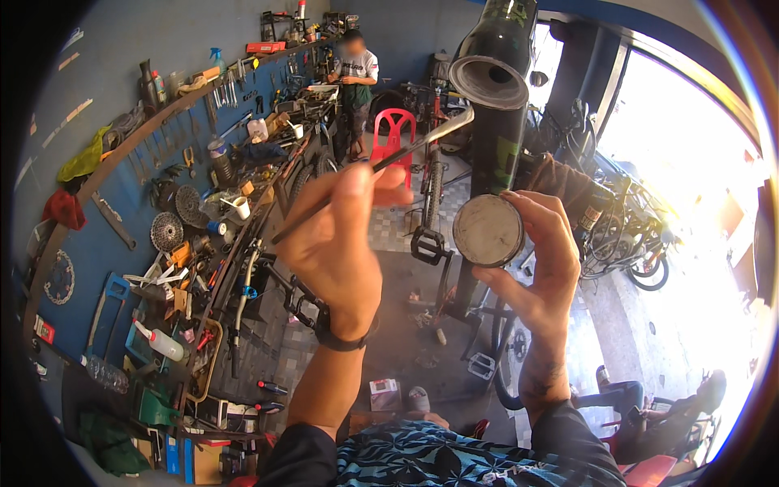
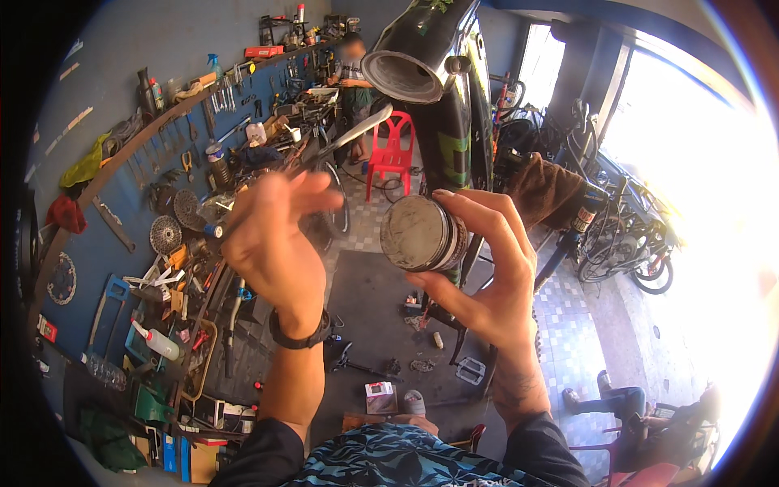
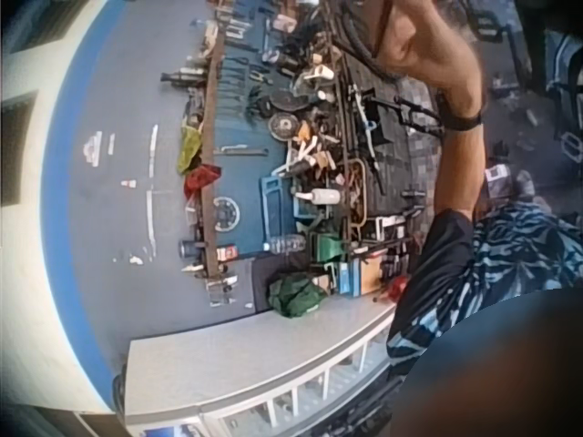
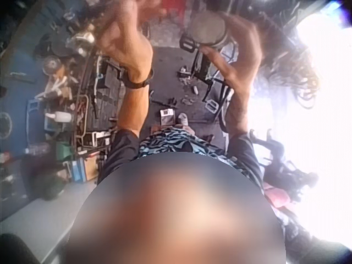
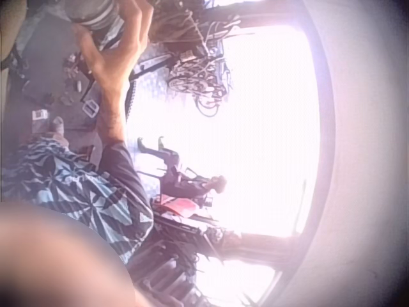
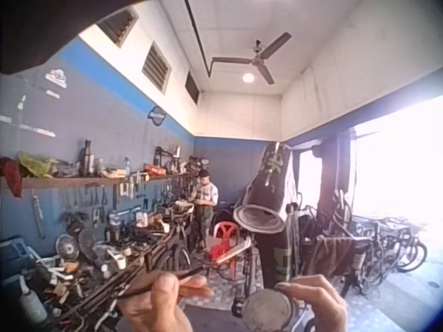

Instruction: The person applies grease to the inside of a bicycle head tube using a brush, then inserts the fork steerer tube and installs the handlebar stem and spacers. The person tightens the stem bolts with an Allen key and adjusts the handlebar position.

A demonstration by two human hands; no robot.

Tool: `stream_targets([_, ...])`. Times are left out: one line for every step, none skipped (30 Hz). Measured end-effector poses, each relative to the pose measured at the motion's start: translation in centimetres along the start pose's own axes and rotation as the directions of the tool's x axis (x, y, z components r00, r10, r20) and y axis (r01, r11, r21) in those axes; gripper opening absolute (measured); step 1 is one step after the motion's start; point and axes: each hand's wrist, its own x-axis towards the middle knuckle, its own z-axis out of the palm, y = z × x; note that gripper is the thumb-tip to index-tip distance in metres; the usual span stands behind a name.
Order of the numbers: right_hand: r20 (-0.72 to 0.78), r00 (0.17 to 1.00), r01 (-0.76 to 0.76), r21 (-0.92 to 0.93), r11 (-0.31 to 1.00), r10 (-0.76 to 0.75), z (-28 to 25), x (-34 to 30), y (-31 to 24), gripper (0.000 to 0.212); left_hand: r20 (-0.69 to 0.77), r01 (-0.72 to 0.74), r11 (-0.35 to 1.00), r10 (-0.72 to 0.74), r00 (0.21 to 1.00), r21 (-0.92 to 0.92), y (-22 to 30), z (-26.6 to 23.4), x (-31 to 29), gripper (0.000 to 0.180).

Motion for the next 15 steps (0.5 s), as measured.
stream_targets([0.001, 1.000, 0.006, 0.003, 1.000, -0.006, 0.0, 0.0, 0.0, 0.071, -0.004, 0.058, 0.995, -0.059, 0.998, -0.085, 0.2, -0.4, -0.4, 0.027])
stream_targets([0.004, 1.000, -0.003, 0.008, 1.000, 0.003, 0.1, 0.0, 0.0, 0.070, 0.097, 0.041, 0.983, -0.059, 0.994, 0.181, 0.8, -1.3, -0.7, 0.043])
stream_targets([0.007, 1.000, -0.011, 0.012, 1.000, 0.011, 0.3, 0.1, 0.0, 0.070, 0.082, 0.095, 0.987, -0.106, 0.991, 0.128, 1.0, -1.5, -1.6, 0.046])
stream_targets([0.029, 0.999, -0.039, 0.023, 0.999, 0.038, 0.6, 0.0, 0.0, 0.070, 0.043, 0.154, 0.984, -0.158, 0.986, 0.092, 0.9, -1.3, -2.8, 0.049])
stream_targets([0.055, 0.998, -0.045, 0.041, 0.998, 0.043, 1.1, -0.3, -0.1, 0.070, 0.005, 0.213, 0.976, -0.213, 0.977, 0.054, 0.9, -1.3, -3.9, 0.052])
stream_targets([0.105, 0.994, -0.034, 0.060, 0.998, 0.027, 1.6, -0.5, -0.2, 0.071, 0.030, 0.318, 0.948, -0.319, 0.947, 0.012, 0.9, -1.6, -4.7, 0.056])
stream_targets([0.160, 0.987, -0.021, 0.068, 0.997, 0.010, 2.4, -0.7, -0.2, 0.067, 0.027, 0.418, 0.902, -0.418, 0.908, -0.108, 0.7, -1.8, -5.6, 0.057])
stream_targets([0.224, 0.975, 0.003, -0.015, 1.000, 0.001, 3.0, -1.1, -0.4, 0.066, 0.035, 0.507, 0.831, -0.514, 0.857, -0.226, 0.4, -1.9, -6.5, 0.058])
stream_targets([0.297, 0.955, 0.026, -0.107, 0.994, 0.007, 3.6, -1.3, -0.5, 0.065, 0.065, 0.583, 0.735, -0.601, 0.797, -0.345, 0.1, -2.2, -7.3, 0.059])
stream_targets([0.315, 0.948, 0.011, -0.159, 0.987, 0.040, 4.4, -1.6, -0.9, 0.066, 0.060, 0.640, 0.666, -0.673, 0.737, -0.384, -0.2, -2.7, -7.8, 0.059])
stream_targets([0.334, 0.943, 0.061, -0.159, 0.985, -0.004, 5.0, -1.3, -1.4, 0.064, 0.058, 0.670, 0.617, -0.716, 0.695, -0.414, -0.5, -3.5, -8.2, 0.058])
stream_targets([0.389, 0.921, 0.120, -0.202, 0.972, -0.033, 4.8, -0.7, -1.9, 0.063, 0.097, 0.688, 0.572, -0.733, 0.673, -0.447, -0.7, -4.6, -8.2, 0.058])
stream_targets([0.442, 0.894, 0.203, -0.252, 0.946, -0.074, 4.5, 0.3, -2.7, 0.063, 0.090, 0.732, 0.529, -0.781, 0.618, -0.429, -1.0, -5.4, -8.3, 0.057])
stream_targets([0.415, 0.903, 0.253, -0.313, 0.915, -0.107, 3.6, 2.0, -3.5, 0.063, 0.054, 0.695, 0.524, -0.779, 0.625, -0.492, -1.4, -5.8, -8.6, 0.055])
stream_targets([0.371, 0.911, 0.325, -0.370, 0.870, -0.182, 2.3, 4.1, -4.5, 0.063, 0.048, 0.680, 0.549, -0.760, 0.648, -0.485, -1.7, -6.4, -8.8, 0.056])
